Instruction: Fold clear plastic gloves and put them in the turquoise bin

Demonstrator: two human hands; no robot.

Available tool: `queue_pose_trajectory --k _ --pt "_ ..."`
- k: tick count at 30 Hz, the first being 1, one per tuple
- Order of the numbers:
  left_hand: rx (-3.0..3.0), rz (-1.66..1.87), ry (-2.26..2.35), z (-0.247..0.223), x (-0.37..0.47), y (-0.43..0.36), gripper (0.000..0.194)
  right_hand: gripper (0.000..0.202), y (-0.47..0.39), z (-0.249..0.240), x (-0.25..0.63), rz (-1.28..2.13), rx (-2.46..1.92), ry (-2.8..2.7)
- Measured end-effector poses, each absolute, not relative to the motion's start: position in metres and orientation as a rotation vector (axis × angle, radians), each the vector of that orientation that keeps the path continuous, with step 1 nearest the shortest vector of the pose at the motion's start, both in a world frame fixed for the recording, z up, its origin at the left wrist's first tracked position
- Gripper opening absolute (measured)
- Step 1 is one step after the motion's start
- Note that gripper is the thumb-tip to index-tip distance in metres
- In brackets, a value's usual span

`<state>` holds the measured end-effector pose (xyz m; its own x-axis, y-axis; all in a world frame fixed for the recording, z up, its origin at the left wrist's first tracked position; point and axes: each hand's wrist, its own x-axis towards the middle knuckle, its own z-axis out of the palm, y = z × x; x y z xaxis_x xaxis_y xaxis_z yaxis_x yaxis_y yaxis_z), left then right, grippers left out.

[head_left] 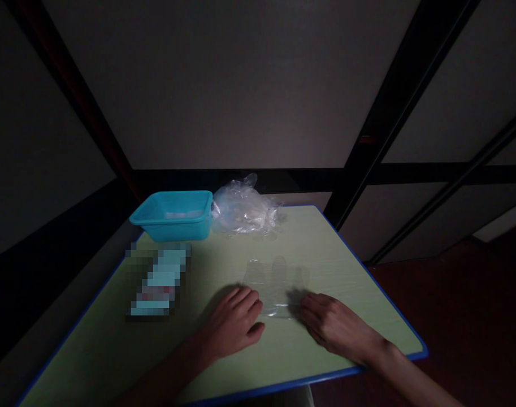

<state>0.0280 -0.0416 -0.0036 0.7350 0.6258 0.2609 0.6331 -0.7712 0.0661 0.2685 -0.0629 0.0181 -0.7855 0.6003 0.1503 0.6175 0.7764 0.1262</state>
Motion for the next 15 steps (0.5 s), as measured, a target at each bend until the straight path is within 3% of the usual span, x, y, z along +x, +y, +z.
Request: queue_pose_trajectory --k 4,7,11,15 --pt "-2.853 -0.497 -1.148 -0.005 0.038 -0.047 0.013 0.017 -0.060 0.013 0.272 -0.158 -1.063 -2.709" --pt "-2.835 -0.642 -1.262 -0.005 0.045 -0.048 0.003 0.017 -0.056 0.010 0.274 0.097 -1.128 -2.476" --pt "-2.820 -0.831 -1.358 -0.004 0.042 -0.041 0.016 0.016 -0.050 0.013 0.273 0.429 -1.161 -2.074" --pt "-2.776 -1.127 -1.485 0.011 0.028 -0.033 0.016 0.016 -0.049 0.035 0.265 0.545 -1.161 -1.815"
